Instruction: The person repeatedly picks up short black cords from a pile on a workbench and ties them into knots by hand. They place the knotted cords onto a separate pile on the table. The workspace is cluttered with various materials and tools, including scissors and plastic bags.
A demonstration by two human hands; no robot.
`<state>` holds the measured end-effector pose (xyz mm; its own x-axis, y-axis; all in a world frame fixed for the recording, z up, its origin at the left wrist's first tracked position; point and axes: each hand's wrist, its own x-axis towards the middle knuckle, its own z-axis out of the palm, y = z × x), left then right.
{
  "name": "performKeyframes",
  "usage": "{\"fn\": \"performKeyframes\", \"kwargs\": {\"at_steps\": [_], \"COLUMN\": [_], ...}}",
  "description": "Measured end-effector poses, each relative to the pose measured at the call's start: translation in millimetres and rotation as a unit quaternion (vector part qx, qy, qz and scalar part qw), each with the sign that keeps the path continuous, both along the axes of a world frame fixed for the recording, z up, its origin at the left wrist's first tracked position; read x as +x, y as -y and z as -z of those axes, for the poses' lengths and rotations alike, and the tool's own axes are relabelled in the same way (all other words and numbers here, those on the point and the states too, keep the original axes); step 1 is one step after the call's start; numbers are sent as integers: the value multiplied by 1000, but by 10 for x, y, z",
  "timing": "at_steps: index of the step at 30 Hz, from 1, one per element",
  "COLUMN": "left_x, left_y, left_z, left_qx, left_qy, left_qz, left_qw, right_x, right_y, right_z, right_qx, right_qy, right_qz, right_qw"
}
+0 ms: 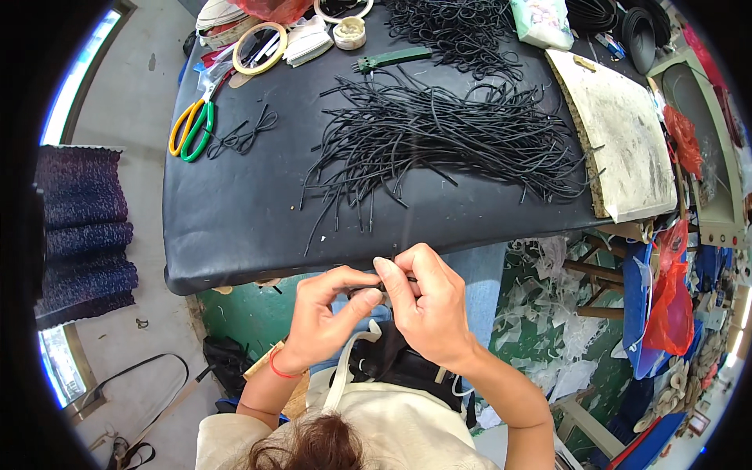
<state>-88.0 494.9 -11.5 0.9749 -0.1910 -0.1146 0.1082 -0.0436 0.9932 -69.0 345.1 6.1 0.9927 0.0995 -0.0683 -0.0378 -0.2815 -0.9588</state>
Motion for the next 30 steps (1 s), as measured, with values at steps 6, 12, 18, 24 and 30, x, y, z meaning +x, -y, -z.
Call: {"fn": "performKeyframes", "kwargs": {"at_steps": [6,12,18,24,30], "left_x": [34,-7,-145,-147,35], "left_y": [23,41,134,114,90], "left_z": [64,-67,36,52,-4], "left_qx": [-109,-193,206,-45,-238], "left_qy": [-85,-158,287,-46,-148], "left_qz": [48,39,-63,-53,-30], "left_qw": [989,967,933,997,960], "right_x": [-21,-29,-21,32,42], "right_y": [100,114,44,43,160], "right_z": [21,-19,46,122,38], "right_qx": [89,76,-2,-99,92], "right_qy": [-86,-40,16,105,-116], "right_qz": [-3,-13,9,4,-28], "right_qw": [992,996,1000,990,989]}}
